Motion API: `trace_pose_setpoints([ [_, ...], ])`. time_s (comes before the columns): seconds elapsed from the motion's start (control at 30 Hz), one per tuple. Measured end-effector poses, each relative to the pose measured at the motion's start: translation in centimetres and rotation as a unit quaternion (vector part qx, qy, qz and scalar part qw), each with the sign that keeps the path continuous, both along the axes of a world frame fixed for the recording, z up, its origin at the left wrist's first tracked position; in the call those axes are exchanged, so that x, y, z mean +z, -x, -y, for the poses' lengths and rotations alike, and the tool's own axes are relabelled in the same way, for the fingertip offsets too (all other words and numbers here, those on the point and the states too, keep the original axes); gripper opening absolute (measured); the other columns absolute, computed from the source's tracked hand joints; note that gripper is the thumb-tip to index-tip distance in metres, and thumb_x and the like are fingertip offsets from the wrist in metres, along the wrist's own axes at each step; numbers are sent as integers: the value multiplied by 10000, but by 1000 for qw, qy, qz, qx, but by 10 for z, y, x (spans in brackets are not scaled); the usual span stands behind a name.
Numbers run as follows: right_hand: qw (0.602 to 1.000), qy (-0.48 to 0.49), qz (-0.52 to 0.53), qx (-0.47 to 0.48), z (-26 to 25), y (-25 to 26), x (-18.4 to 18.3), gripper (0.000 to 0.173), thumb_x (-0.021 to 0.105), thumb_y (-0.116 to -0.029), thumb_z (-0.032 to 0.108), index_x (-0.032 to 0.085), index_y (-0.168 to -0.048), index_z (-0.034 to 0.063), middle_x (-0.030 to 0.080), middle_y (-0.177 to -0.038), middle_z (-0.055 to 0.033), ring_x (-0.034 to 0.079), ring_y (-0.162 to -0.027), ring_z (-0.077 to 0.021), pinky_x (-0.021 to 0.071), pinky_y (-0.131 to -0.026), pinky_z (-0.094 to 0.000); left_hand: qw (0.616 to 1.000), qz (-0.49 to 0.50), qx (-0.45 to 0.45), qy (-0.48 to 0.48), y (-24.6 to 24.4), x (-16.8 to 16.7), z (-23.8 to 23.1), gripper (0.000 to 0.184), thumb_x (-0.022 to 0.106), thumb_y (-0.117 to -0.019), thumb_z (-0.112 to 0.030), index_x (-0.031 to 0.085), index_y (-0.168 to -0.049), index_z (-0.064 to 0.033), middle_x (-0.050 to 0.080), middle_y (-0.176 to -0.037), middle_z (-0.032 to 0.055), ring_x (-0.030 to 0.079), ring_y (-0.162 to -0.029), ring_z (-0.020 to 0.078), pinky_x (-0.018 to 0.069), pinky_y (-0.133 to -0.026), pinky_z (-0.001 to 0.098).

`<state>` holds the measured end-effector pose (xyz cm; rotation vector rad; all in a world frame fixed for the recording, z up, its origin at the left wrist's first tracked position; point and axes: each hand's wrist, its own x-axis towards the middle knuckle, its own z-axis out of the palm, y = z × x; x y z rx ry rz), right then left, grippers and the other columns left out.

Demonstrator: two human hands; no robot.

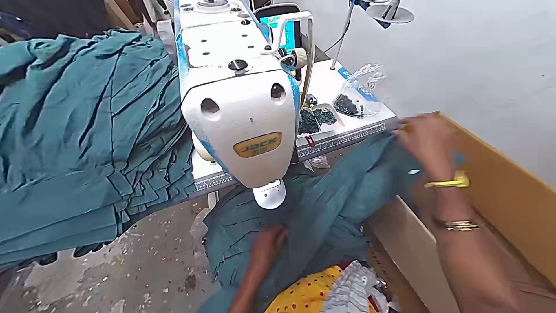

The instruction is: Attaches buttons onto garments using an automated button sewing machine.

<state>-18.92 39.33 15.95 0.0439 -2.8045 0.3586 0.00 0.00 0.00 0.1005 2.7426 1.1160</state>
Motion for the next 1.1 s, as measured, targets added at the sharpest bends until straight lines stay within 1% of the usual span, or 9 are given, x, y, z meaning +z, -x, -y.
trace_pose_setpoints([
  [0.1, 975, 81, 158, 136, 123, -2, -48, 589, 708, -946, 459, 611, -1396, 91, 642, -1353, -178, 602, -1262, -381, 469, -1042, -619, 997, 59, -5, 54, 4, -22, -11, 255, 577, -997, -149, 719, -1167, -22, 730, -944, 226, 715, -885, 438, 540, -783, 643],
  [0.17, 953, 129, 224, 158, 176, -9, -82, 787, 767, -878, 512, 508, -1462, 53, 616, -1352, -211, 604, -1234, -393, 491, -1002, -600, 999, 50, 5, 8, 5, -27, 0, 249, 579, -998, -143, 731, -1137, -4, 735, -933, 209, 719, -875, 396, 546, -808, 612],
  [0.3, 964, 164, 159, 140, 218, -4, -129, 612, 704, -957, 399, 540, -1335, -53, 648, -1217, -246, 671, -1095, -390, 552, -881, -522, 998, 33, 31, -36, 5, -36, 13, 222, 584, -977, -92, 737, -1078, 33, 735, -912, 209, 722, -868, 374, 549, -826, 594],
  [0.47, 965, 155, 192, 82, 234, 20, -120, 534, 633, -1005, 402, 553, -1321, -21, 700, -1110, -211, 695, -1035, -386, 536, -860, -562, 998, 29, 43, -35, 5, -38, 14, 212, 583, -974, -90, 740, -1042, 35, 719, -836, 188, 705, -781, 336, 550, -768, 559],
  [0.57, 964, 123, 207, 116, 235, 31, -101, 457, 599, -1031, 369, 594, -1326, 19, 681, -1194, -207, 674, -1098, -393, 527, -897, -573, 998, 22, 34, -49, 7, -42, 13, 209, 585, -970, -104, 744, -1022, 21, 711, -803, 165, 690, -731, 304, 550, -730, 532],
  [0.7, 962, 125, -29, 239, 211, 23, -75, 215, 590, -1029, 180, 752, -1068, 45, 712, -968, -154, 724, -870, -322, 593, -718, -494, 997, 8, 46, -55, 5, -44, 12, 195, 590, -959, -105, 745, -978, 12, 672, -713, 133, 643, -629, 260, 535, -644, 494],
  [0.8, 952, 86, -132, 262, 192, 39, -68, 196, 647, -997, 161, 755, -1100, 34, 675, -969, -159, 699, -862, -315, 588, -670, -444, 997, 27, 45, -62, 7, -43, 12, 206, 579, -970, -113, 741, -983, 13, 658, -699, 123, 621, -605, 244, 525, -623, 473],
  [0.9, 950, 14, -89, 298, 190, 52, -64, 244, 595, -1017, 138, 720, -1186, 14, 691, -1117, -207, 685, -1025, -387, 580, -816, -508, 996, 44, 36, -72, 10, -38, 13, 214, 589, -986, -111, 745, -1031, 29, 715, -817, 173, 695, -752, 301, 554, -747, 526],
  [1.1, 924, 36, -197, 325, 188, 60, -76, 154, 603, -970, 66, 741, -983, -3, 716, -1020, -203, 709, -955, -387, 595, -771, -490, 995, 57, 23, -73, 10, -33, 14, 276, 570, -1020, -160, 730, -1116, 42, 734, -945, 237, 719, -913, 392, 537, -876, 596],
])
